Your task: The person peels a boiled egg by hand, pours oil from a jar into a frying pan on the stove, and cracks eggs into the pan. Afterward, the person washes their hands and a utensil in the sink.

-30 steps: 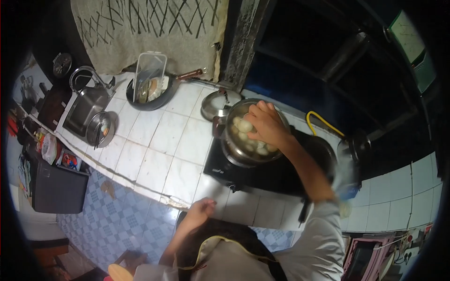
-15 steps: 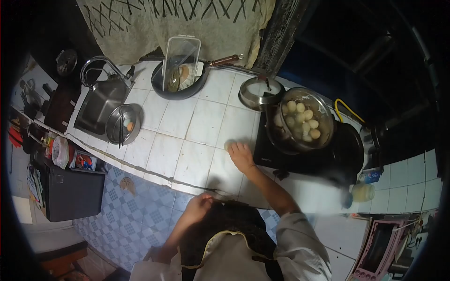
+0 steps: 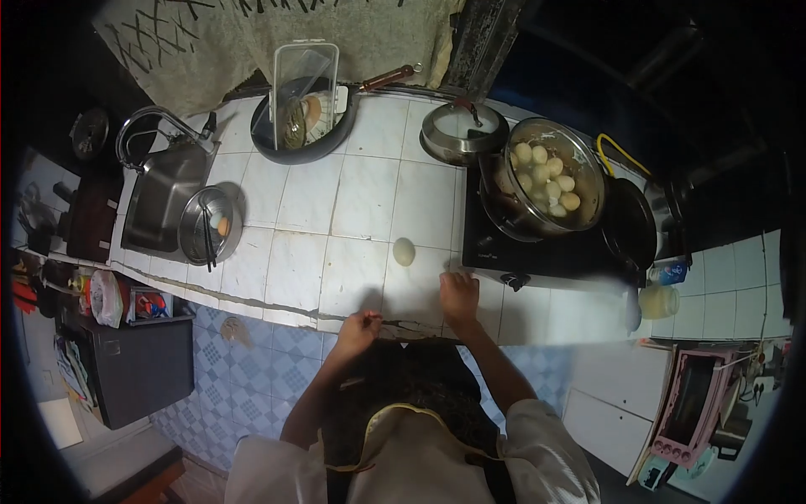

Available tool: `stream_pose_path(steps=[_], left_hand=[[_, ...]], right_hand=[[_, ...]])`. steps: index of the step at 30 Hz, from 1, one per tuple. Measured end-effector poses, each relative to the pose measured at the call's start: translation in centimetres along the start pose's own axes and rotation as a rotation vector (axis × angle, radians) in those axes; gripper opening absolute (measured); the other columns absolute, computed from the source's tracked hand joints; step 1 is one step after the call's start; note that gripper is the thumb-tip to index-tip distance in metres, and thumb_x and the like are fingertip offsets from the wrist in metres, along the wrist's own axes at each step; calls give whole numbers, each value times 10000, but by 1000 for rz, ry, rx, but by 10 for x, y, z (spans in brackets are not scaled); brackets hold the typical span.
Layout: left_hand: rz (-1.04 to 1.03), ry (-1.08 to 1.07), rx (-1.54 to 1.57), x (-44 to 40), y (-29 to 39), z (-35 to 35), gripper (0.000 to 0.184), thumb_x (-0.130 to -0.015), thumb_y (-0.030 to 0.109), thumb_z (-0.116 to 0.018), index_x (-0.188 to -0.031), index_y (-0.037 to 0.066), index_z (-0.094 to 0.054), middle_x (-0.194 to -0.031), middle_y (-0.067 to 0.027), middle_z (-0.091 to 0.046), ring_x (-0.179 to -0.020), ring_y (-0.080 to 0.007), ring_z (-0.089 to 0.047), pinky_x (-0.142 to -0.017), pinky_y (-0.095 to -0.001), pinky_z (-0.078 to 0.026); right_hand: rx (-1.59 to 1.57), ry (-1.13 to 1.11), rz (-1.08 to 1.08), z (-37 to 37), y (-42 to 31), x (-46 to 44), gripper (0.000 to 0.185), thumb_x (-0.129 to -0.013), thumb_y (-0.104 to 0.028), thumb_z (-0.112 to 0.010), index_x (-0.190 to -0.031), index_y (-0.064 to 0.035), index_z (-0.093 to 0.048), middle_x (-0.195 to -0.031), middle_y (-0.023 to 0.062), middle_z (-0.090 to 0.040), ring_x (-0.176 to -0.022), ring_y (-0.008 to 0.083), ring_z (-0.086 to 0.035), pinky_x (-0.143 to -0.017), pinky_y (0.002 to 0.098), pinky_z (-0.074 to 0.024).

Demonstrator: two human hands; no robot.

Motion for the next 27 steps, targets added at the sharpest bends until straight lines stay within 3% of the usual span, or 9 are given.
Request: stream_pose_path(steps=[3,7,9,12,19,21,23,27], left_hand=[[-185,265,-18,-37,0,15,177,-770,95,-563,-924,20,-605,-763,-132,-635,-679,-219,-618,-644,-309,-473],[-120,397,-2,-72,38,37,203,-733,66,-585,-933,33,-601,-816,-129,-619,-761,-268,-607,-700,-328,-475],[-440,482,-137,-77,78,43,300,-672,37,-624,-970,51,-590,-928,-127,-577,-883,-296,-553,-774,-352,-452],[-573,358,-320,-94,101,27,385,-623,20,-646,-1000,69,-580,-1013,-118,-535,-955,-317,-494,-820,-375,-425],[-577,214,-452,-122,122,14,381,-617,45,-676,-982,50,-569,-984,-115,-555,-965,-311,-492,-839,-378,-419],[-532,200,-409,-134,120,14,342,-616,88,-695,-935,37,-582,-937,-120,-577,-935,-312,-506,-816,-377,-432],[-501,197,-386,-147,113,15,332,-617,109,-702,-918,30,-589,-897,-125,-591,-912,-313,-518,-800,-379,-439],[-426,199,-372,-159,108,19,308,-634,144,-705,-888,10,-596,-790,-140,-617,-808,-309,-569,-731,-375,-467]], right_hand=[[-161,182,56,14,-12,-3,172,-715,-123,-583,-885,-95,-592,-814,68,-578,-845,265,-517,-754,414,-375],[-294,75,-9,-2,-25,-24,203,-690,-130,-616,-892,-120,-595,-920,54,-573,-936,263,-497,-798,422,-353],[-314,44,-14,-5,-34,-36,201,-691,-128,-617,-890,-124,-595,-923,51,-573,-955,259,-496,-800,419,-352],[-364,-27,-50,-16,-40,-51,197,-677,-100,-628,-870,-126,-596,-913,44,-580,-968,252,-508,-795,412,-356],[-502,-34,-131,-43,-20,-62,209,-644,-47,-644,-840,-109,-601,-838,63,-596,-859,271,-542,-770,411,-377],[-514,-49,-137,-47,-15,-67,208,-646,-51,-644,-842,-109,-600,-841,67,-595,-860,269,-541,-770,415,-379],[-489,73,-93,-37,-12,-72,183,-637,-10,-641,-802,-75,-595,-787,73,-600,-767,272,-558,-694,375,-438],[-493,148,-162,-35,1,-86,170,-647,-21,-641,-803,-77,-602,-780,75,-601,-763,272,-560,-697,372,-440]])
Point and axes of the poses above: each hand's wrist, its own x-axis away from the middle knuckle, its own z-axis out of the back of the hand, y = z × x, the point moved 10 cm from there along -x, towards the middle knuckle
